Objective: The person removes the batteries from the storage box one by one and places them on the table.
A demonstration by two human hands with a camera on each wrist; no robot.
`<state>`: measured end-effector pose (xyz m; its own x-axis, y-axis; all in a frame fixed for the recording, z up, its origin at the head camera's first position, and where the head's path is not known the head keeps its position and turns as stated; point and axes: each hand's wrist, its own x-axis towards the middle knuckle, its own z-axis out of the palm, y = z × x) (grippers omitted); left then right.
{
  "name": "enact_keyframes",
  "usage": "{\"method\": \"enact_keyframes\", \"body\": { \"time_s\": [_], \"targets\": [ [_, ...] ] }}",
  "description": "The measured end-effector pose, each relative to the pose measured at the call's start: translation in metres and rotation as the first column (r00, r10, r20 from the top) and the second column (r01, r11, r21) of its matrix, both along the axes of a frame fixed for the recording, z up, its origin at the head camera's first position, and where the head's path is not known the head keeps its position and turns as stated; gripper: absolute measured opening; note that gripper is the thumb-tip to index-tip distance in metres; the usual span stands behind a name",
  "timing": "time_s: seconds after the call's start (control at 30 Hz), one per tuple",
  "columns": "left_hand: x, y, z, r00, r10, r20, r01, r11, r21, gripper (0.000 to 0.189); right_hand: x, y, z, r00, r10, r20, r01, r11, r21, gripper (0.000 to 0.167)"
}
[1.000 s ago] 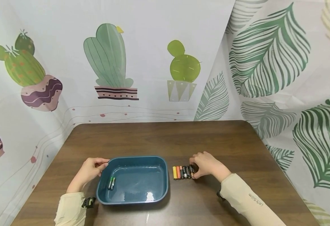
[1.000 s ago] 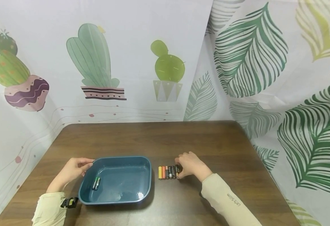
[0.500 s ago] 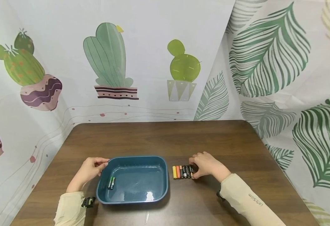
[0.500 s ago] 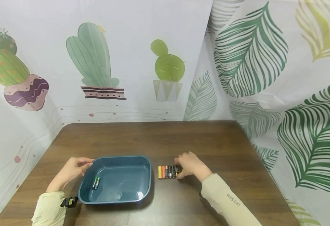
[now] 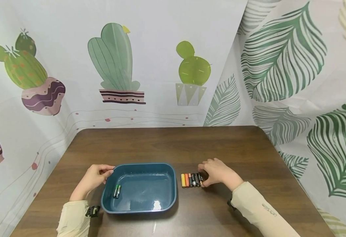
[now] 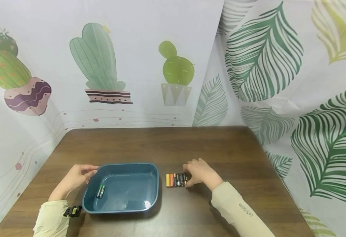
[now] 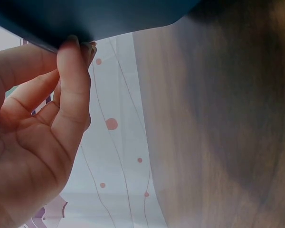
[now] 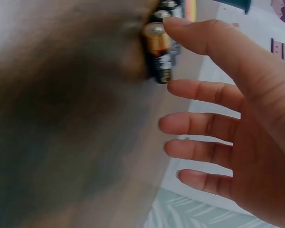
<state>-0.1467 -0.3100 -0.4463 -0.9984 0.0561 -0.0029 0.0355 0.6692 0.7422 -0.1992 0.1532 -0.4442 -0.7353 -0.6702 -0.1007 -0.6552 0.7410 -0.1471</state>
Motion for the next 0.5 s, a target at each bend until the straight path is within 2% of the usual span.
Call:
{"method": "enact_keyframes", "body": {
  "time_s": [0.13, 0.27, 0.37, 0.5],
  "targets": [
    [0.0, 0.0, -0.001, 1.0, 0.004, 0.006, -0.004, 1.0, 0.004, 0.019, -0.001, -0.005, 0.011, 1.0, 0.006, -0.022, -0.006, 1.0, -0.016, 0.047],
    [0.0, 0.0, -0.002, 1.0, 0.006, 0.006, -0.006, 1.0, 0.008, 0.019, -0.004, -0.016, 0.023, 0.994, 0.048, -0.094, -0.051, 0.998, -0.03, 0.038],
    [0.001, 0.0, -0.002, 1.0, 0.007, 0.007, -0.007, 1.0, 0.006, 0.019, -0.006, -0.028, 0.033, 0.986, 0.085, -0.143, -0.091, 0.995, -0.04, 0.032],
    [0.001, 0.001, -0.001, 1.0, 0.014, 0.008, -0.014, 1.0, 0.001, 0.019, -0.009, -0.051, 0.047, 0.979, 0.12, -0.165, -0.13, 0.99, -0.048, 0.03]
  ]
}}
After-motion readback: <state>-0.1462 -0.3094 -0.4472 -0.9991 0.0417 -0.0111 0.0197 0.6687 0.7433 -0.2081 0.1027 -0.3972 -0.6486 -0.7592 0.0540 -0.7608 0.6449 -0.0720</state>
